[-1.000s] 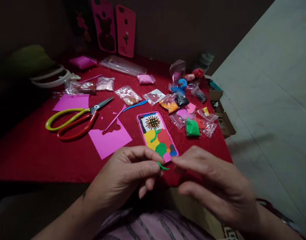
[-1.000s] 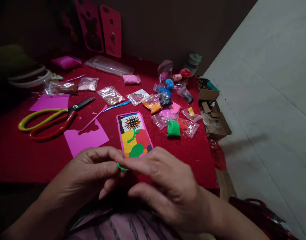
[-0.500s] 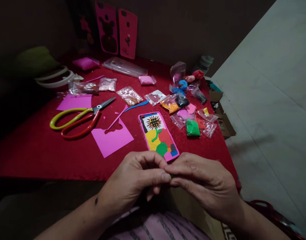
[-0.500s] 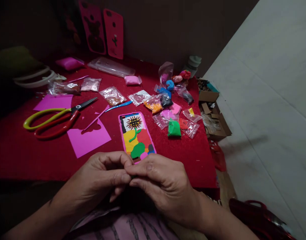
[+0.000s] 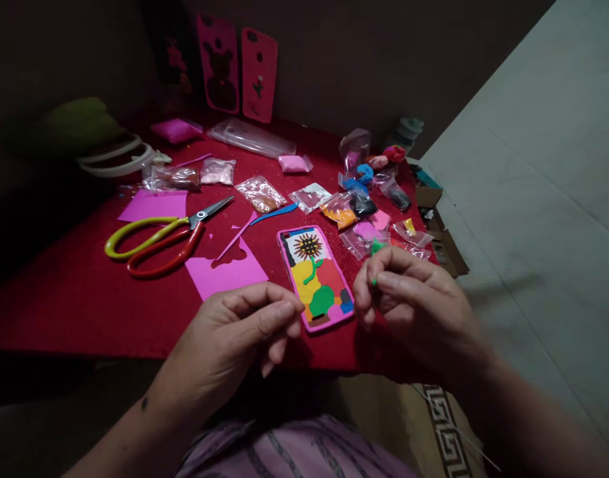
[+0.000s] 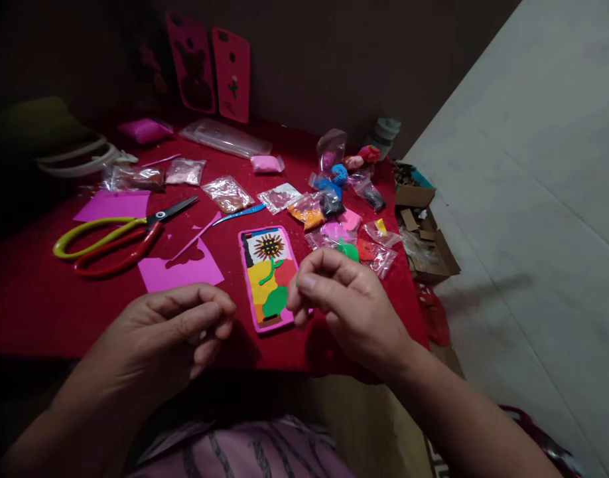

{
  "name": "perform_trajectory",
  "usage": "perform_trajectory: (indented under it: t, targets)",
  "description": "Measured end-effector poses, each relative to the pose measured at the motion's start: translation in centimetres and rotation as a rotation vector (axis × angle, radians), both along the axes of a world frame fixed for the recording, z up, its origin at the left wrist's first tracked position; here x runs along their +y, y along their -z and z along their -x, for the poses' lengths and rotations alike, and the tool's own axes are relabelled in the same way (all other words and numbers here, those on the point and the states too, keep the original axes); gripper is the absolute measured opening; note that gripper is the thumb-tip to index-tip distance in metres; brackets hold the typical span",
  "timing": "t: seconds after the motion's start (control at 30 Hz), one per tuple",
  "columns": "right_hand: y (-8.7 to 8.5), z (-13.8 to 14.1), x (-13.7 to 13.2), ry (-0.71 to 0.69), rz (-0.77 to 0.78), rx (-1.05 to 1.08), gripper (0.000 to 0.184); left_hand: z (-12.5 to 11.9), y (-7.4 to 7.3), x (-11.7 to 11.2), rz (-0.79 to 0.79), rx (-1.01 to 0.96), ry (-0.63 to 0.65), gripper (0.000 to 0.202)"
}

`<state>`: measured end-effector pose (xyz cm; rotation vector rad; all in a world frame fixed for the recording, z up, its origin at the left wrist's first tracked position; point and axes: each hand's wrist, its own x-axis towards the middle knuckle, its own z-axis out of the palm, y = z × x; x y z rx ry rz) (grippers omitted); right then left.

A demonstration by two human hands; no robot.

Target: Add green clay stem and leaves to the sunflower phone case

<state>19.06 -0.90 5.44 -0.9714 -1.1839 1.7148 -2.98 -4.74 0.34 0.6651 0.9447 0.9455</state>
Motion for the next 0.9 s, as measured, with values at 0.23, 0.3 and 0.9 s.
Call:
perform_trajectory:
  t: [0.23, 0.3, 0.9]
  targets:
    - [0.5, 1.1, 3.4, -0.07, 0.129, 0.104, 0.016, 0.7, 0.7, 0.2, -0.075, 0.137, -0.093, 0.024]
    - [0.8, 1.3, 4.0, -0.087, 0.166, 0.114, 0.015, 0.7, 1.0, 0.2, -0.103, 0.181, -0.071, 0.024]
    - [2.6, 0.8, 4.9, -0.006, 0.237, 0.215, 0.022, -0.6, -0.3, -1.1, -0.184, 0.452, -0.162, 0.017]
